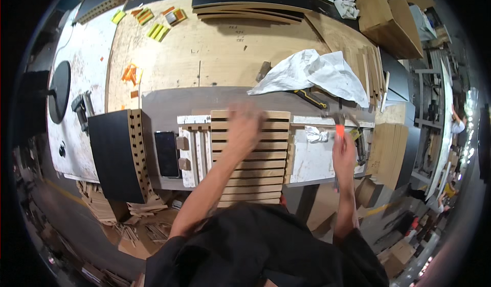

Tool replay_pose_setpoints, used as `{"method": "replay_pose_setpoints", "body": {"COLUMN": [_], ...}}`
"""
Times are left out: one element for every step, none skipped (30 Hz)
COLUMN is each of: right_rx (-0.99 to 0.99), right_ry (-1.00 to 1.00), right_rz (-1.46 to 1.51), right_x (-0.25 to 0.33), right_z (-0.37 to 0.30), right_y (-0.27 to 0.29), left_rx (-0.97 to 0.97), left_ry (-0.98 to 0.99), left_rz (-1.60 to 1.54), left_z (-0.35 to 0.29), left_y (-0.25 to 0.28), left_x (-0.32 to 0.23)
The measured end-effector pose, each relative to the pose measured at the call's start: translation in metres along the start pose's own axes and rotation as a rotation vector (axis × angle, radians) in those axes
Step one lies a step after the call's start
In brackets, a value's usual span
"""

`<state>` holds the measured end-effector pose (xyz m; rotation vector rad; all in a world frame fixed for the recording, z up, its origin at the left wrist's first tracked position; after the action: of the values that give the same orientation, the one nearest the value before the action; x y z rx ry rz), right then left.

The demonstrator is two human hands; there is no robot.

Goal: Assembling wooden slats into a jig, tapping them into place with a hammer, and applying wood glue to secure the assembly.

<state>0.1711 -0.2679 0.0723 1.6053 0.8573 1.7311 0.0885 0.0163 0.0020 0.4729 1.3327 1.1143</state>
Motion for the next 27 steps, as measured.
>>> {"method": "replay_pose_setpoints", "body": {"right_rx": [0.025, 0.044, -0.03, 0.155, 0.339, 0.362, 0.464, 0.569, 0.563, 0.596, 0.629, 0.635, 0.671, 0.705, 0.715, 0.796, 0.878, 0.888, 0.887, 0.842, 0.805, 0.815, 0.837, 0.855, 0.865, 0.749, 0.622], "right_ry": [0.054, 0.102, 0.117, 0.16, 0.199, 0.201, 0.294, 0.383, 0.38, 0.398, 0.414, 0.414, 0.376, 0.338, 0.34, 0.304, 0.267, 0.279, 0.282, 0.31, 0.344, 0.357, 0.381, 0.402, 0.421, 0.379, 0.327], "right_rz": [0.018, 0.045, 0.077, -0.06, -0.197, -0.212, -0.289, -0.363, -0.367, -0.425, -0.482, -0.473, -0.446, -0.419, -0.404, -0.48, -0.555, -0.531, -0.527, -0.49, -0.447, -0.438, -0.464, -0.493, -0.482, -0.402, -0.331], "right_x": [0.025, 0.044, 0.081, 0.094, 0.097, 0.098, 0.104, 0.105, 0.103, 0.096, 0.091, 0.092, 0.093, 0.093, 0.1, 0.103, 0.1, 0.097, 0.091, 0.091, 0.096, 0.097, 0.098, 0.098, 0.097, 0.098, 0.099], "right_z": [0.017, 0.035, 0.059, 0.063, 0.064, 0.067, 0.07, 0.071, 0.081, 0.086, 0.092, 0.1, 0.106, 0.109, 0.109, 0.104, 0.1, 0.103, 0.105, 0.108, 0.107, 0.105, 0.102, 0.098, 0.094, 0.097, 0.103], "right_y": [0.005, 0.01, -0.048, -0.065, -0.083, -0.084, -0.094, -0.103, -0.106, -0.115, -0.123, -0.13, -0.131, -0.131, -0.139, -0.145, -0.15, -0.156, -0.156, -0.154, -0.154, -0.155, -0.156, -0.155, -0.157, -0.151, -0.14], "left_rx": [-0.008, 0.048, 0.006, -0.007, -0.021, -0.038, -0.041, -0.114, -0.186, -0.184, -0.174, -0.162, -0.153, -0.138, -0.125, -0.122, -0.162, -0.205, -0.205, -0.198, -0.189, -0.191, -0.171, -0.15, -0.155, -0.227, -0.302], "left_ry": [0.038, -0.001, -0.071, -0.065, -0.06, -0.021, -0.025, -0.036, -0.048, -0.052, -0.071, -0.08, -0.083, -0.085, -0.079, -0.083, -0.09, -0.096, -0.097, -0.102, -0.099, -0.089, -0.092, -0.098, -0.086, -0.048, -0.021], "left_rz": [-0.122, -0.053, -0.04, -0.12, -0.198, -0.198, -0.213, -0.241, -0.261, -0.262, -0.267, -0.264, -0.264, -0.247, -0.214, -0.212, -0.198, -0.183, -0.178, -0.186, -0.184, -0.169, -0.159, -0.154, -0.136, -0.059, 0.003], "left_z": [-0.004, 0.0, 0.034, 0.026, 0.019, 0.009, 0.009, 0.01, 0.011, 0.011, 0.011, 0.009, 0.009, 0.01, 0.01, 0.01, 0.009, 0.011, 0.012, 0.013, 0.011, 0.011, 0.011, 0.01, 0.012, 0.011, 0.015], "left_y": [-0.029, -0.036, -0.039, -0.039, -0.039, -0.035, -0.035, -0.028, -0.022, -0.024, -0.026, -0.027, -0.026, -0.026, -0.027, -0.03, -0.029, -0.025, -0.025, -0.025, -0.023, -0.023, -0.026, -0.026, -0.014, 0.008, 0.032], "left_x": [-0.023, -0.051, 0.007, 0.003, 0.0, -0.004, -0.008, -0.013, -0.015, -0.015, -0.016, -0.014, -0.016, -0.019, -0.016, -0.016, -0.015, -0.016, -0.017, -0.018, -0.017, -0.015, -0.015, -0.012, -0.004, 0.013, 0.026]}}
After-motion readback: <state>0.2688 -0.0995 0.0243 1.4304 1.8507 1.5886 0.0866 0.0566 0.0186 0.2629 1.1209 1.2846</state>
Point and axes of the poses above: each hand's wrist, its own z-axis towards the middle knuckle, its own y-axis out of the back of the hand, x = y × z, the point moved 9 cm from there along z, towards the middle knuckle, and after that the axes turned 15 degrees about -x, right-handed, at the moved point
